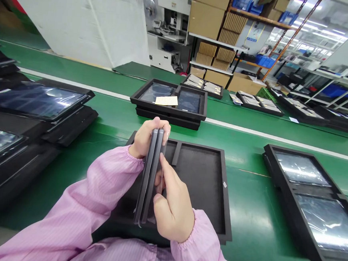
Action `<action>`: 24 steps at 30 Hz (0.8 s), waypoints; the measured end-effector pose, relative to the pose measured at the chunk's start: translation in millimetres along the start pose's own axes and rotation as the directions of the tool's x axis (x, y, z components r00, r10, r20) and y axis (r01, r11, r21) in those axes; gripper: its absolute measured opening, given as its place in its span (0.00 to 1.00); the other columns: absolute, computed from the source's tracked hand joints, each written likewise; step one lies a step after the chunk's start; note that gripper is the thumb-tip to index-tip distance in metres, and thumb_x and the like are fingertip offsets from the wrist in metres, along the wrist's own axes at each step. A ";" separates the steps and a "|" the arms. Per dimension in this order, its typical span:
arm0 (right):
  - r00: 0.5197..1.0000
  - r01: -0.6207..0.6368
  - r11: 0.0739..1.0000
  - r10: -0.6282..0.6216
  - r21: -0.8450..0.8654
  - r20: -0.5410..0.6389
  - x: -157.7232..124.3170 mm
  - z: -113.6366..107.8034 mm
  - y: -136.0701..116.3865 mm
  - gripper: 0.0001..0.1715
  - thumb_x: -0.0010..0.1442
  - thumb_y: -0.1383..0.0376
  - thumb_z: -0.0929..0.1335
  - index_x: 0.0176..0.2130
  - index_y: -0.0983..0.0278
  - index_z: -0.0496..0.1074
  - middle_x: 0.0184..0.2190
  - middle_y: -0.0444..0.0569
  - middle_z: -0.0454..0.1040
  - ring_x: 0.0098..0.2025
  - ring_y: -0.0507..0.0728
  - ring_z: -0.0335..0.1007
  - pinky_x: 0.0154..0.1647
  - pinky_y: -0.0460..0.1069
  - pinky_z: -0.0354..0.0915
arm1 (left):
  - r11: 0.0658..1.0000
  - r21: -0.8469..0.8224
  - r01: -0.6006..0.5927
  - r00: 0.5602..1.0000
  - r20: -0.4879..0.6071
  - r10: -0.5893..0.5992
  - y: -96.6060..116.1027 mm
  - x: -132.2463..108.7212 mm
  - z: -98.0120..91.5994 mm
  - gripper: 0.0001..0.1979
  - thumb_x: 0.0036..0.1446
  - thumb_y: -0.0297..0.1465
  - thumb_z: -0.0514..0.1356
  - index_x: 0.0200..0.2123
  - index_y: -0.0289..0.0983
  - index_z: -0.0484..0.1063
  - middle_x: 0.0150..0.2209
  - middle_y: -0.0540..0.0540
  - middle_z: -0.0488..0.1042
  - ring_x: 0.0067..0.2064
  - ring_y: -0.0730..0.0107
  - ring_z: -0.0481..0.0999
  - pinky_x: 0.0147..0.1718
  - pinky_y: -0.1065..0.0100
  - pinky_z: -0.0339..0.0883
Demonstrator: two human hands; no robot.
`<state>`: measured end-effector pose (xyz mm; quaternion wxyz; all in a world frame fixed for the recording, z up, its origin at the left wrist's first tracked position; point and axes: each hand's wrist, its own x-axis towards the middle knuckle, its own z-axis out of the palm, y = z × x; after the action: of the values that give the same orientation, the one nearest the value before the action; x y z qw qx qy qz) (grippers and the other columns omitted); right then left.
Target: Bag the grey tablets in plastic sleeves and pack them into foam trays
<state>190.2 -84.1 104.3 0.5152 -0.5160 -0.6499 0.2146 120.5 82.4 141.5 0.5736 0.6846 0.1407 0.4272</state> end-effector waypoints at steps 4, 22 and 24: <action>0.998 -0.040 0.998 0.042 0.047 -0.042 -0.5 1.4 5.2 0.41 0.58 0.67 0.58 0.69 0.64 0.58 0.43 0.52 0.78 0.36 0.60 0.76 0.41 0.55 0.76 | 1.000 0.013 -0.010 1.000 -0.021 0.010 -2.4 0.0 2.5 0.34 0.60 0.62 0.47 0.18 0.40 0.64 0.14 0.50 0.61 0.18 0.72 0.58 0.22 0.63 0.53; 0.988 -0.084 0.996 0.080 -0.027 -0.130 0.7 5.6 -7.1 0.41 0.61 0.62 0.68 0.70 0.66 0.56 0.54 0.58 0.78 0.54 0.65 0.78 0.52 0.56 0.77 | 0.987 0.159 -0.021 0.835 -0.540 0.105 -49.9 -18.6 3.2 0.20 0.64 0.46 0.47 0.34 0.41 0.73 0.38 0.43 0.79 0.46 0.62 0.77 0.47 0.63 0.70; 0.993 -0.029 0.994 0.016 -0.109 -0.121 -1.8 6.8 -12.8 0.42 0.61 0.64 0.67 0.71 0.66 0.55 0.59 0.60 0.75 0.59 0.66 0.75 0.55 0.57 0.76 | 0.983 0.064 0.173 0.810 -0.576 -0.105 -77.4 -26.9 -6.4 0.16 0.62 0.47 0.53 0.34 0.42 0.70 0.37 0.45 0.77 0.47 0.63 0.77 0.46 0.64 0.70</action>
<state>178.3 -88.9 111.3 0.5213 -0.5630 -0.6228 0.1528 122.7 91.7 59.8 0.4952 0.5447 0.3795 0.5603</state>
